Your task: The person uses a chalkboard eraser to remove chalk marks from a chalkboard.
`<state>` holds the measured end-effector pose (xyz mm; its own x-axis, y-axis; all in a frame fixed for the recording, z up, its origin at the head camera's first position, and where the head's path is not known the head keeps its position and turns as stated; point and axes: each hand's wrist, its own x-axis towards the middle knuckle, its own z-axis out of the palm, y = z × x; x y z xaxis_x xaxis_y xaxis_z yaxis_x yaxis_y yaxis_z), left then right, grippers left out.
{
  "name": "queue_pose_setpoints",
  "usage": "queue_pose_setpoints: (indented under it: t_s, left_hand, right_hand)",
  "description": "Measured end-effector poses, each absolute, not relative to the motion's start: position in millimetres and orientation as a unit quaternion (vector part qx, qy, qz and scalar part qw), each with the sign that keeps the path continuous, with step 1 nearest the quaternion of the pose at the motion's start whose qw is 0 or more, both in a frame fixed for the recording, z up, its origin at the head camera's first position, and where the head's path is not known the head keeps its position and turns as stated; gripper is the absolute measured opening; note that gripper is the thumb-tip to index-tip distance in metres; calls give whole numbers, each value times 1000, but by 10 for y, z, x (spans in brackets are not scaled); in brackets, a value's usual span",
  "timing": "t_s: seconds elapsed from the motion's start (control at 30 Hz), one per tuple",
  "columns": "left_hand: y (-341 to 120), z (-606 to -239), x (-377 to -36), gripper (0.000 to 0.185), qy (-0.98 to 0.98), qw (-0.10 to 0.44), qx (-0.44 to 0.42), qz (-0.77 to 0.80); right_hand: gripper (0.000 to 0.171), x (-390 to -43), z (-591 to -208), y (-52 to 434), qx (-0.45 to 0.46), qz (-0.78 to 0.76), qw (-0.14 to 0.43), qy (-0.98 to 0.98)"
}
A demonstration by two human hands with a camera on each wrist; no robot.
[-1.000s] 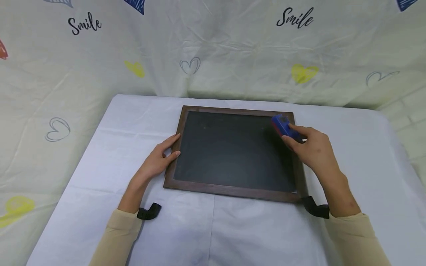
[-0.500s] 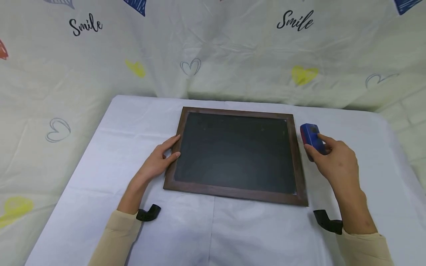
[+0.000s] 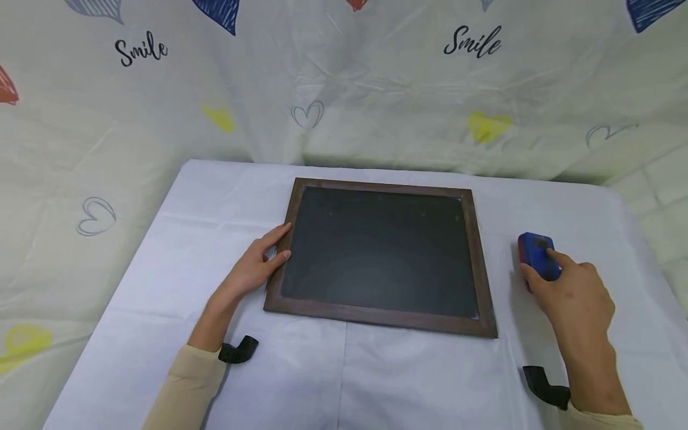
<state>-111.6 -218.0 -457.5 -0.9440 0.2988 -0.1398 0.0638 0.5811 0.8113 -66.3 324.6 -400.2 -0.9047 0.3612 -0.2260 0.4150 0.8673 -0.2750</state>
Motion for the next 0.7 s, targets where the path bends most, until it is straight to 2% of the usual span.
queue_pose_setpoints:
  t_s: [0.47, 0.63, 0.7]
  left_hand:
    - [-2182, -4615, -1119, 66, 882, 124, 103, 443]
    - [-2174, -4608, -1108, 66, 883, 123, 104, 441]
    - [-2171, -4605, -1103, 66, 885, 123, 104, 438]
  right_hand:
    - [101, -634, -4217, 3327, 223, -140, 105, 959]
    - [106, -626, -4227, 3288, 211, -148, 71, 964]
    - [103, -637, -4221, 3264, 192, -153, 43, 968]
